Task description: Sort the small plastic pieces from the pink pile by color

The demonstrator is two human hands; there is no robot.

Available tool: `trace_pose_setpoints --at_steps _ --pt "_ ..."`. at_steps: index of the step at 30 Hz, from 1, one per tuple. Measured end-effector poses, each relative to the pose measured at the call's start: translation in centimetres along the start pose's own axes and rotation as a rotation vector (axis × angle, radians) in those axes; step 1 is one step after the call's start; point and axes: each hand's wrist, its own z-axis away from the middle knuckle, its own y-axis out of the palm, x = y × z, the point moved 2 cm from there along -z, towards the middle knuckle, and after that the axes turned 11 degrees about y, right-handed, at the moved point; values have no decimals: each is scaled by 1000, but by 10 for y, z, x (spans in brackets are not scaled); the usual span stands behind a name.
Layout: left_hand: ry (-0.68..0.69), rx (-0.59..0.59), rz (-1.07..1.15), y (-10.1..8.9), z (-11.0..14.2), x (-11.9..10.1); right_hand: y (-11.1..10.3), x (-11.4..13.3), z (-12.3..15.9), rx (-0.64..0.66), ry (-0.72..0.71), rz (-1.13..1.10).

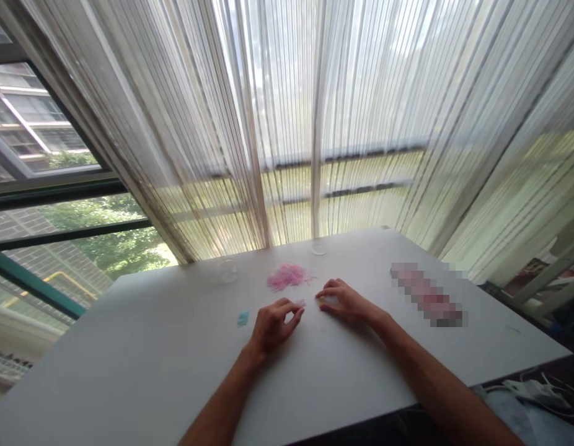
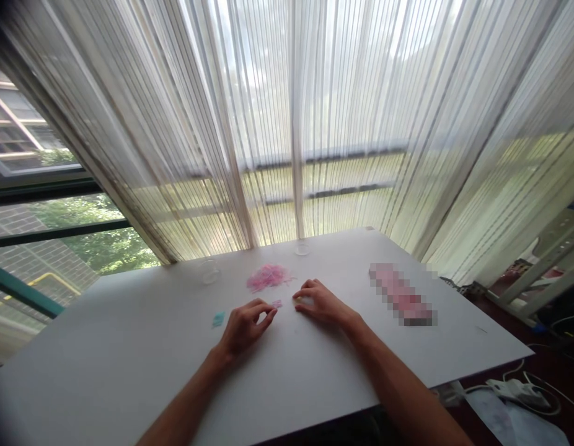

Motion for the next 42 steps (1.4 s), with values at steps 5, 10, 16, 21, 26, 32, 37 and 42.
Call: trace_pose_setpoints --at_steps 5,10,16,21,26,32,37,42 --pt "-85 -105 -43 -14 1 19 -1 2 -1 -1 20 -51" --pt "-217 -200 -91 -34 -9 45 0 -4 -7 -106 106 -123" --pt "-320 61 -159 -45 -42 82 5 -13 -10 -231 163 -217" --pt "-346 416 -261 -36 -59 105 8 -15 -11 -248 168 -231" --pt "-358 480 -302 -31 -76 120 8 -14 -11 -256 170 -229" --pt "-352 594 -336 -27 -96 130 8 -14 -11 -256 181 -234" --pt "-271 632 -363 -24 -102 127 8 -11 -12 -258 177 -232" --pt "-219 635 -391 -21 -100 124 9 -10 -13 -252 169 -222"
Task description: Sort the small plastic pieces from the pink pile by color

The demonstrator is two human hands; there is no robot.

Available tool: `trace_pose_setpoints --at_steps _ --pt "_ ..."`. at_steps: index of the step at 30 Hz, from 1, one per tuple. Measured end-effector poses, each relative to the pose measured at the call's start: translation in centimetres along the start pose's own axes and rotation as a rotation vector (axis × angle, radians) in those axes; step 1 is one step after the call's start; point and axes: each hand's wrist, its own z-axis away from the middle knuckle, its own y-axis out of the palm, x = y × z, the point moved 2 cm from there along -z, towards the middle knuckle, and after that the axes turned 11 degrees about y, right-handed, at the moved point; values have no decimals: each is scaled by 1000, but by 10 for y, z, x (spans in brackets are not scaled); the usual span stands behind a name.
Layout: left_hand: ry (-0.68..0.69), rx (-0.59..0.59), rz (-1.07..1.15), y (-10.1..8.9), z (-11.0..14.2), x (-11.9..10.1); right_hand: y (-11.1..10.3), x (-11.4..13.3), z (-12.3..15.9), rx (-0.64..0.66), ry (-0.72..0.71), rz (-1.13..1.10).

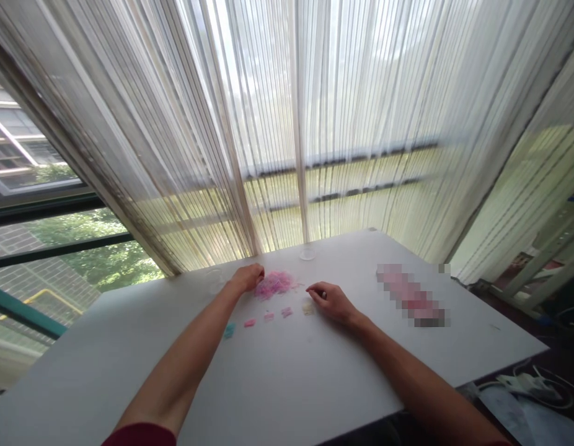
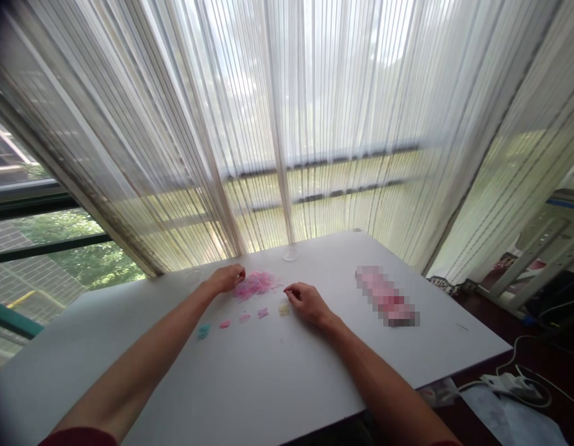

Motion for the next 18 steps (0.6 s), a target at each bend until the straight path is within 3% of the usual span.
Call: trace_pose_setpoints --at_steps 7,18 --pt "26 -24 -7 -7 1 4 -1 -1 0 -3 6 -5" --pt "72 -128 128 -36 17 -3 -2 1 0 -4 11 -12"
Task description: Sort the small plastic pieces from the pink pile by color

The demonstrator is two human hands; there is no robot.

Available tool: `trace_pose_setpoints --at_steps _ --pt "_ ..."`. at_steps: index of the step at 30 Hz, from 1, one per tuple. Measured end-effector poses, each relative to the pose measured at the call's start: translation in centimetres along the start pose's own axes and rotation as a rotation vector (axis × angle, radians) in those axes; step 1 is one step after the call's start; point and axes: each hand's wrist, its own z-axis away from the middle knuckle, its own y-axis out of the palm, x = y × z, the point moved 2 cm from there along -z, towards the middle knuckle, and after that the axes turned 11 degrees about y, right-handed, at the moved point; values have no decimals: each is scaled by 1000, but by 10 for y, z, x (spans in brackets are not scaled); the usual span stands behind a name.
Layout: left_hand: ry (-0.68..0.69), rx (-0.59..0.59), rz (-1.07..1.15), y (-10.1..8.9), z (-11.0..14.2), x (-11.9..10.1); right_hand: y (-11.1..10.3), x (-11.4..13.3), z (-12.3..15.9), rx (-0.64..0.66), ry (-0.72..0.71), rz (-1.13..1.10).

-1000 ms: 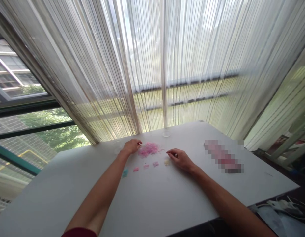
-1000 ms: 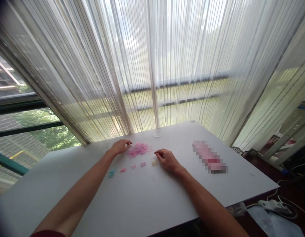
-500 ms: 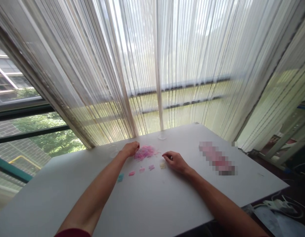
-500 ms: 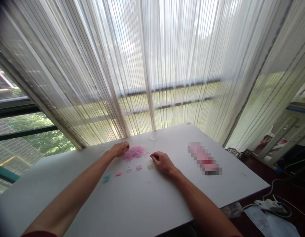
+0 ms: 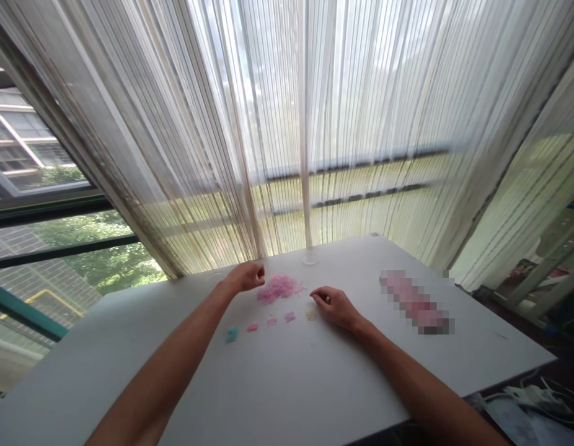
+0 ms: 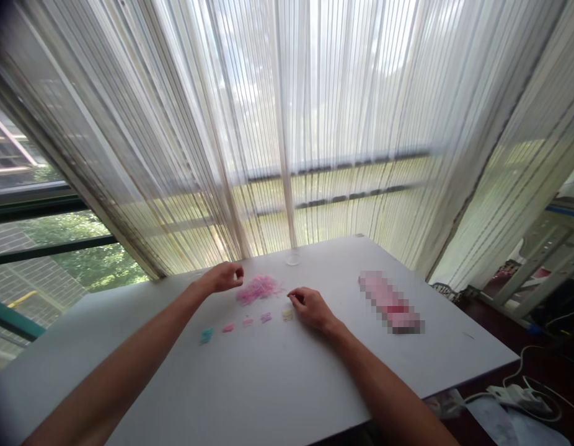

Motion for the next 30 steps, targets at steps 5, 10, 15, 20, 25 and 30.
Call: trace_pose_setpoints --at_steps 5,10,15,20,25,30 --pt "24 -199 214 2 34 -33 -1 10 6 -62 -90 10" --pt "83 -388 535 33 79 -76 7 36 26 -60 -246 14" --pt "85 -354 661 59 96 -89 25 54 43 84 -426 64" --pt "115 -336 684 66 96 -91 35 51 45 123 -479 140" --pt "137 -335 689 66 99 -92 33 48 43 117 -457 110" --pt "156 -333 699 68 102 -90 27 51 41 179 -398 63"
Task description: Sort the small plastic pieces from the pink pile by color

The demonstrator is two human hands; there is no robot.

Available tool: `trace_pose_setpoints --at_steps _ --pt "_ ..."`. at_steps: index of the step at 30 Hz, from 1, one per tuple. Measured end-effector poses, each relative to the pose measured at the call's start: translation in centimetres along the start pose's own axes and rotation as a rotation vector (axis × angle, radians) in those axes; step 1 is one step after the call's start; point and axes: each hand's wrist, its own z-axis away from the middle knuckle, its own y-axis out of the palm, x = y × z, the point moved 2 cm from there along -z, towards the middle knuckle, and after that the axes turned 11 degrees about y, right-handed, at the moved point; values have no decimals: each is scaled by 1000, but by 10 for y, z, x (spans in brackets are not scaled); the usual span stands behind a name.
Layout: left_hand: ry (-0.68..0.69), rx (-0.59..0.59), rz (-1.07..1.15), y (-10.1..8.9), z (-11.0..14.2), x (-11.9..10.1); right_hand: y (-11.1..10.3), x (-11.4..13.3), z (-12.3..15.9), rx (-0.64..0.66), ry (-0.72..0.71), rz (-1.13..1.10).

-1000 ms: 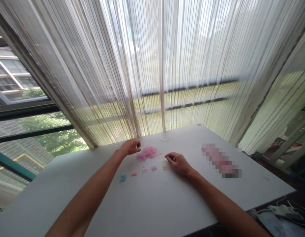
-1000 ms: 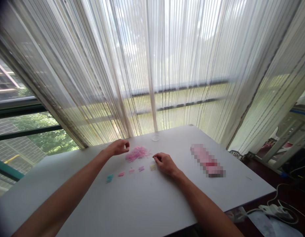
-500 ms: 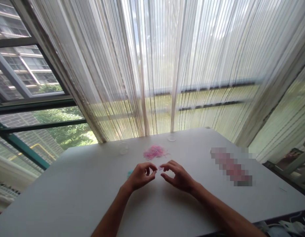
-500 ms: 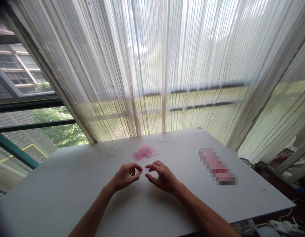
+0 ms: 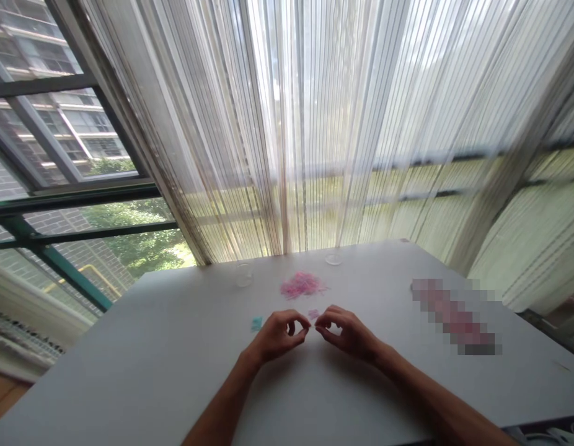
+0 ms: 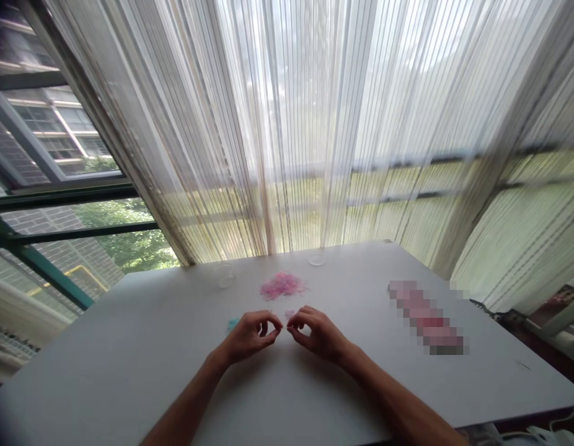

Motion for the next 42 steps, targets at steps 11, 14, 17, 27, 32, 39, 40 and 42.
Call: trace_pose_setpoints --at_steps 11,14,17,27,32,39,40,42 --pt "18 20 -12 11 1 2 -10 -5 -2 89 82 -26" --pt "44 25 -88 8 2 3 -30 -18 -2 25 165 -33" --pt "54 21 -192 4 4 3 -48 -32 -1 -12 262 -11" --pt "42 80 -250 6 5 5 -45 -32 -1 96 340 1" --pt "12 118 -267 6 5 3 -45 -33 0 157 353 -33" --pt "-2 133 -263 5 5 3 -44 -38 0 167 396 10" --pt "0 133 -263 5 5 3 -44 -38 0 163 402 10" --pt "1 131 -264 6 5 3 -43 -39 0 155 404 8"
